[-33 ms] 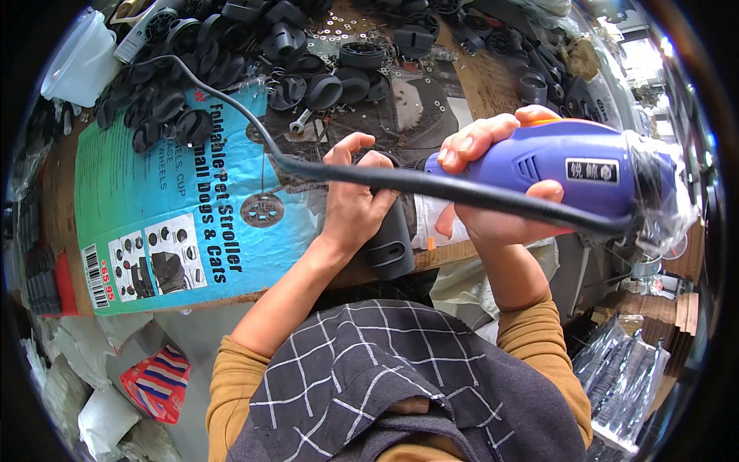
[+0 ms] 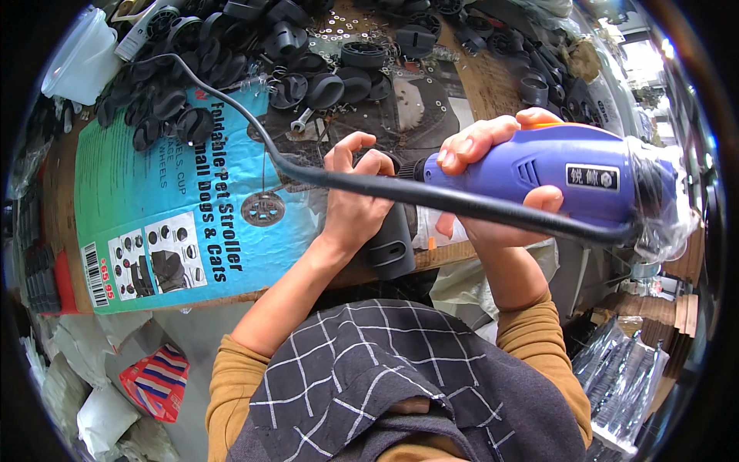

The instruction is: The person assembles small black wheels by inserting springs and washers into a plastic hub, then using a hot glue gun to secure the components. The person repeats this process for multiple wheels, placing each finished unit on the workbench.

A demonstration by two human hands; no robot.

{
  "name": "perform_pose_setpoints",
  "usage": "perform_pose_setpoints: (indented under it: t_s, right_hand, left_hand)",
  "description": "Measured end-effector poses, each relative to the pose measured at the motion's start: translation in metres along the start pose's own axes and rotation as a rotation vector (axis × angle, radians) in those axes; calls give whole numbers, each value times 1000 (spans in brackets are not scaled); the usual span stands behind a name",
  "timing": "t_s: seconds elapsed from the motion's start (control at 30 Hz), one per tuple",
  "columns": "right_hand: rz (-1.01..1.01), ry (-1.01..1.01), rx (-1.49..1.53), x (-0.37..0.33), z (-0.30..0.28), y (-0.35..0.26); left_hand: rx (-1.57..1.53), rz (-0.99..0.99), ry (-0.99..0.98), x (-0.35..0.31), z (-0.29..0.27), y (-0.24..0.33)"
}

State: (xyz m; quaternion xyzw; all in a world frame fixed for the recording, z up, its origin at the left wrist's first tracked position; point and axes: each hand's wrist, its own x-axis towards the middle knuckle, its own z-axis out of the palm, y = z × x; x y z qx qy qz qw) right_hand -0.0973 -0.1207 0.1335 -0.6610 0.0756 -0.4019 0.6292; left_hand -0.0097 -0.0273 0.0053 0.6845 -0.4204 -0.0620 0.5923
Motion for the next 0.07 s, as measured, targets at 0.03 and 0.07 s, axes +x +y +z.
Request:
perform_pose_setpoints:
  t_s: [0.03,0.07]
  right_hand:
    - [11,-8,25,-2,2,-1]
    - [23,-14,29,-2,4,-1]
  left_hand:
    - [0,-4,-6,-1,0,-2]
    - [2,-30,-21,-2,0,-3]
